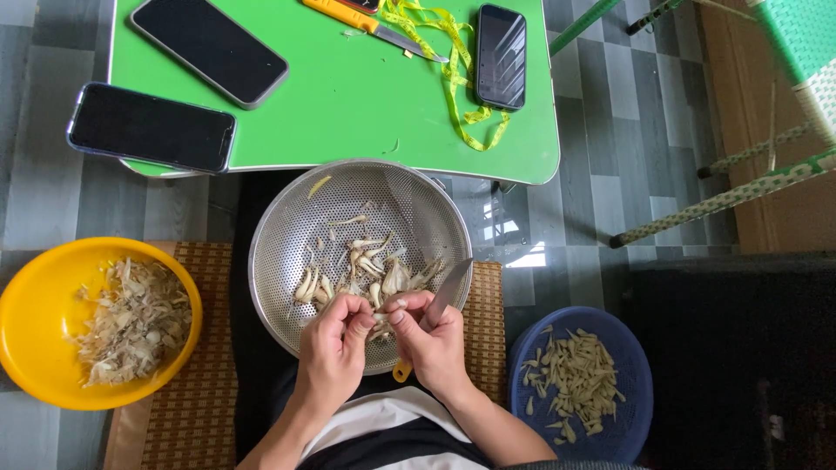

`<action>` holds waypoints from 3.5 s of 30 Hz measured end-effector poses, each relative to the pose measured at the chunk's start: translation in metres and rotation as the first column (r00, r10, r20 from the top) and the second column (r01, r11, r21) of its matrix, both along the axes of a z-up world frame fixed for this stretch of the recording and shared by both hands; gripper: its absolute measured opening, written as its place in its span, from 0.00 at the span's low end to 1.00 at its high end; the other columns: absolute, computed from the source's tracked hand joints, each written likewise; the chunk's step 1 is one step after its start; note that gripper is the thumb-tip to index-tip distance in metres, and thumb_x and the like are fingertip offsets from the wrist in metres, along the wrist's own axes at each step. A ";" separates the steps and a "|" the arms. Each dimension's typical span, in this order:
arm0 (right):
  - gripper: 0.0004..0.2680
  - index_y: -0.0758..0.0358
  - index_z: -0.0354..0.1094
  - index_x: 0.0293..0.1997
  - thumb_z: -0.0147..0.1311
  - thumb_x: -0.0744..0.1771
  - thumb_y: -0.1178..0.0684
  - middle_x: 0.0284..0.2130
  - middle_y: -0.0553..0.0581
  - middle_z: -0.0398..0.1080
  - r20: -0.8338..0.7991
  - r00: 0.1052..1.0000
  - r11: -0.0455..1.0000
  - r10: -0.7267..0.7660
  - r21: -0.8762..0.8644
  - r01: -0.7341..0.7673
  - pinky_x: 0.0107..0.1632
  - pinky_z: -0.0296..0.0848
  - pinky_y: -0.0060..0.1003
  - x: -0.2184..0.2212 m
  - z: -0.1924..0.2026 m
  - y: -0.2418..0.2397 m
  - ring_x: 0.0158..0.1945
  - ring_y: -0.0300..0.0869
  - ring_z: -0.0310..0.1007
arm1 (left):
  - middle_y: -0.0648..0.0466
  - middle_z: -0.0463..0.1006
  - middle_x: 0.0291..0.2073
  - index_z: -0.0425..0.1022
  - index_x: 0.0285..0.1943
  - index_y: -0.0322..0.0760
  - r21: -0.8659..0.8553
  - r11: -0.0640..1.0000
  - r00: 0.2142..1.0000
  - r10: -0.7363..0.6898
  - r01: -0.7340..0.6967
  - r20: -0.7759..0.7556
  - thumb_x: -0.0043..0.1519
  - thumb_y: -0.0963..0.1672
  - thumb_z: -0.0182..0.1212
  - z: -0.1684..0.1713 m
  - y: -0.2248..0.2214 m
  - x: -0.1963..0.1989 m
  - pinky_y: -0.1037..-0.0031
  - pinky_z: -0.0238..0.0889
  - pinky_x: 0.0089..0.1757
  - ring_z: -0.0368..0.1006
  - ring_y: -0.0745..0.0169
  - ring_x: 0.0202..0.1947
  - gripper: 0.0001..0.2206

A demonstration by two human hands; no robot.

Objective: Peeling the outer layer of plant stems using a small knife and sorting them into bowls.

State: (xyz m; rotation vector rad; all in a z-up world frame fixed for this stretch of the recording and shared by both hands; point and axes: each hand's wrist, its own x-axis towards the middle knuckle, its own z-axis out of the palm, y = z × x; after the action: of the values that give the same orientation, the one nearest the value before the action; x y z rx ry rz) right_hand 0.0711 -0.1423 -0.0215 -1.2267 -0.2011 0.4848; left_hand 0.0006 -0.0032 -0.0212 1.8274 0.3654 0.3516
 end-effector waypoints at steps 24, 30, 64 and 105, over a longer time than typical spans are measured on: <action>0.04 0.61 0.76 0.47 0.56 0.70 0.61 0.37 0.53 0.78 0.131 0.853 0.017 0.505 0.987 -0.161 0.18 0.60 0.24 0.036 0.020 -0.073 0.18 0.31 0.55 | 0.49 0.81 0.49 0.79 0.54 0.35 0.623 0.782 0.992 0.093 -0.021 -0.083 0.60 0.41 0.65 -0.025 0.041 0.013 0.63 0.68 0.52 0.75 0.52 0.50 0.13; 0.11 0.61 0.70 0.56 0.58 0.69 0.51 0.40 0.60 0.78 0.341 0.724 -0.154 0.600 0.937 -0.313 0.19 0.56 0.29 0.030 0.020 -0.048 0.14 0.35 0.52 | 0.45 0.78 0.49 0.74 0.61 0.37 0.723 0.592 0.926 -0.121 0.358 -0.359 0.54 0.37 0.65 -0.042 0.039 0.057 0.58 0.69 0.54 0.75 0.52 0.48 0.22; 0.05 0.68 0.70 0.40 0.54 0.65 0.57 0.39 0.65 0.75 -0.330 0.929 -0.297 0.166 -0.915 -0.272 0.42 0.77 0.54 0.196 -0.201 -0.186 0.42 0.59 0.77 | 0.55 0.77 0.41 0.79 0.35 0.37 0.507 0.860 0.989 0.015 0.061 -0.146 0.57 0.48 0.72 -0.015 0.026 0.012 0.64 0.70 0.38 0.75 0.57 0.40 0.11; 0.11 0.61 0.77 0.48 0.64 0.62 0.55 0.28 0.47 0.76 0.158 0.941 0.764 0.298 -0.630 -0.137 0.31 0.68 0.26 0.025 0.060 -0.039 0.27 0.31 0.68 | 0.54 0.80 0.37 0.74 0.41 0.36 0.153 0.986 0.941 0.011 -0.067 0.339 0.57 0.38 0.67 -0.009 -0.016 0.016 0.75 0.76 0.45 0.79 0.61 0.41 0.08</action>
State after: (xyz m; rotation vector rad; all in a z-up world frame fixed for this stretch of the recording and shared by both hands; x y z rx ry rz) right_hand 0.0964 -0.1808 0.0390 -1.9273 -0.4311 0.6262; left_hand 0.0171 -0.0193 -0.0306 1.8771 0.1366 0.7305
